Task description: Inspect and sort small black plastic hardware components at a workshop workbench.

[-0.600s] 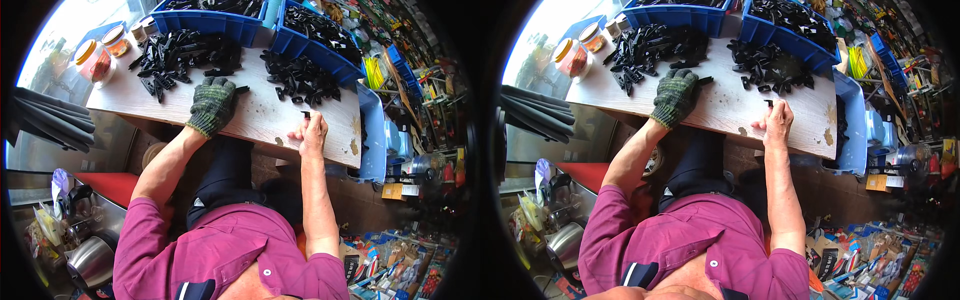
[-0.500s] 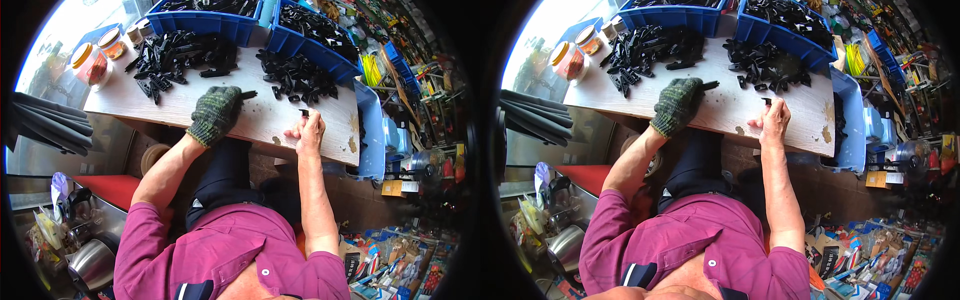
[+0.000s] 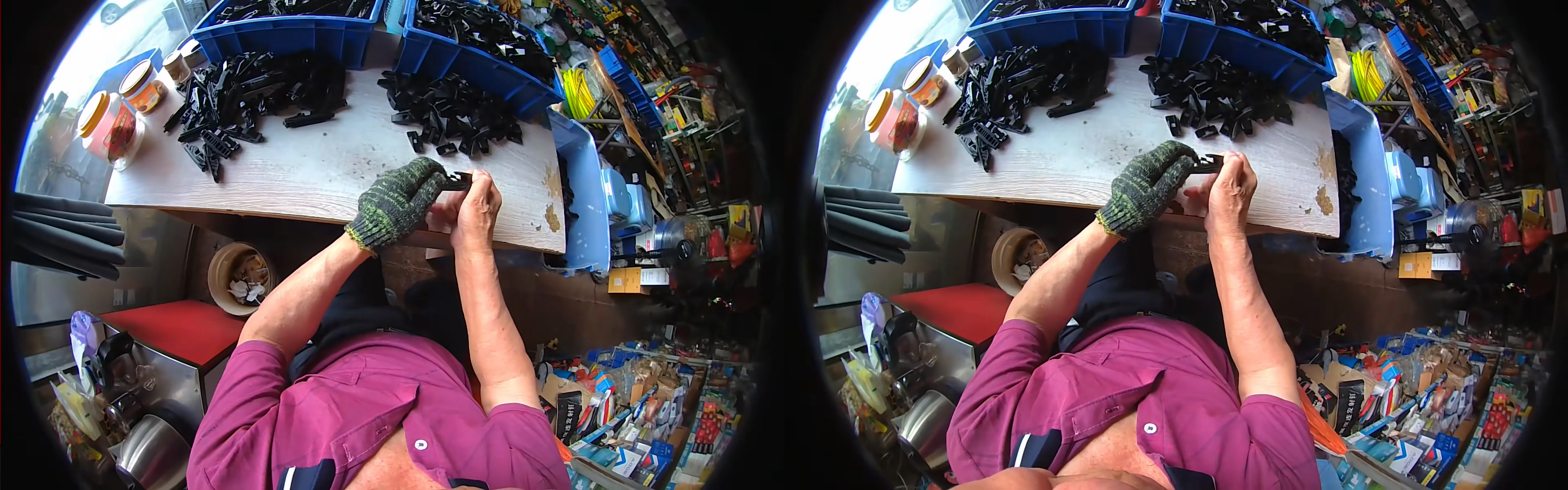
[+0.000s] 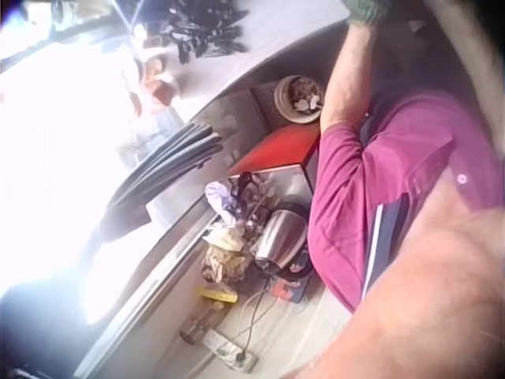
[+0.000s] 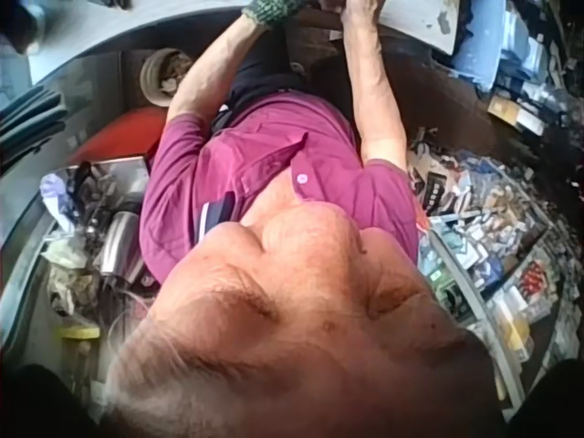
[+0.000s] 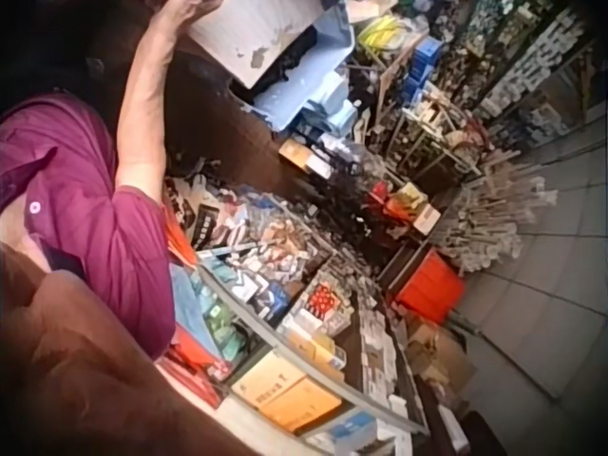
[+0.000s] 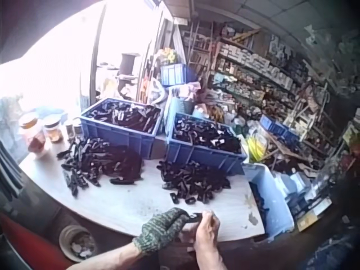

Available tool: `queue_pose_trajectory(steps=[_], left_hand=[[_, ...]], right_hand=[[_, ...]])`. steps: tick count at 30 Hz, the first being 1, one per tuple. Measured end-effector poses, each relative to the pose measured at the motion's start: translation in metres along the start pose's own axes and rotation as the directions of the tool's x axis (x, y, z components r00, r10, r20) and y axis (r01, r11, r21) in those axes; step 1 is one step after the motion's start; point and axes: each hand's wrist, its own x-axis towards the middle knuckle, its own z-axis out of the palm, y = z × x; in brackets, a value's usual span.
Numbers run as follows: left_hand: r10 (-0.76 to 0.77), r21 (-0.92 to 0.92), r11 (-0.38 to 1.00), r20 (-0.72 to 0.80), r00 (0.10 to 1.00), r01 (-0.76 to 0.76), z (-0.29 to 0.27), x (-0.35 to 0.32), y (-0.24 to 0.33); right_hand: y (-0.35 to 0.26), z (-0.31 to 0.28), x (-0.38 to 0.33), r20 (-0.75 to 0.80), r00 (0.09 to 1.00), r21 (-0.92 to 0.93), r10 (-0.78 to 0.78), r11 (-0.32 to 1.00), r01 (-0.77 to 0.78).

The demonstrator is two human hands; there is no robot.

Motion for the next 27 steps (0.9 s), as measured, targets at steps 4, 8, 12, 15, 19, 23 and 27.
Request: queue_pose_trajectory(steps=[4, 8, 12, 15, 19, 23, 27], left_hand=[[-0.066, -0.096, 0.993, -0.038, 0.997, 0.062, 0.007, 0.001, 0.002], [-0.048, -0.106, 0.994, -0.181, 0.982, 0.029, 0.037, -0.003, 0.019], [-0.008, -0.117, 0.993, -0.176, 0.984, -0.013, 0.037, -0.006, 0.031], [0.025, -0.197, 0.979, -0.155, 0.988, -0.056, 0.032, -0.005, 0.012], [0.030, -0.196, 0.979, -0.130, 0.991, -0.056, 0.015, -0.003, 0.002], [-0.118, -0.192, 0.976, -0.086, 0.989, 0.100, 0.021, -0.003, 0.009], [-0.014, -0.135, 0.991, -0.235, 0.972, -0.018, 0.044, -0.005, 0.019]], right_hand=[[-0.009, 0.010, -0.012, -0.008, 0.999, -0.018, -0.039, 0.999, 0.039], [0.006, -0.002, 0.002, 0.052, 0.906, -0.242, -0.421, 0.875, 0.420], [0.004, -0.010, -0.001, 0.033, 0.916, -0.254, -0.400, 0.883, 0.395], [0.013, -0.009, 0.003, -0.057, 0.982, -0.092, -0.180, 0.980, 0.174], [0.009, -0.003, -0.001, 0.016, 0.994, 0.027, -0.112, 0.993, 0.111], [0.003, 0.000, -0.009, -0.015, 0.995, -0.035, -0.099, 0.995, 0.098], [0.011, -0.010, -0.002, -0.011, 0.959, -0.156, -0.283, 0.948, 0.278]])
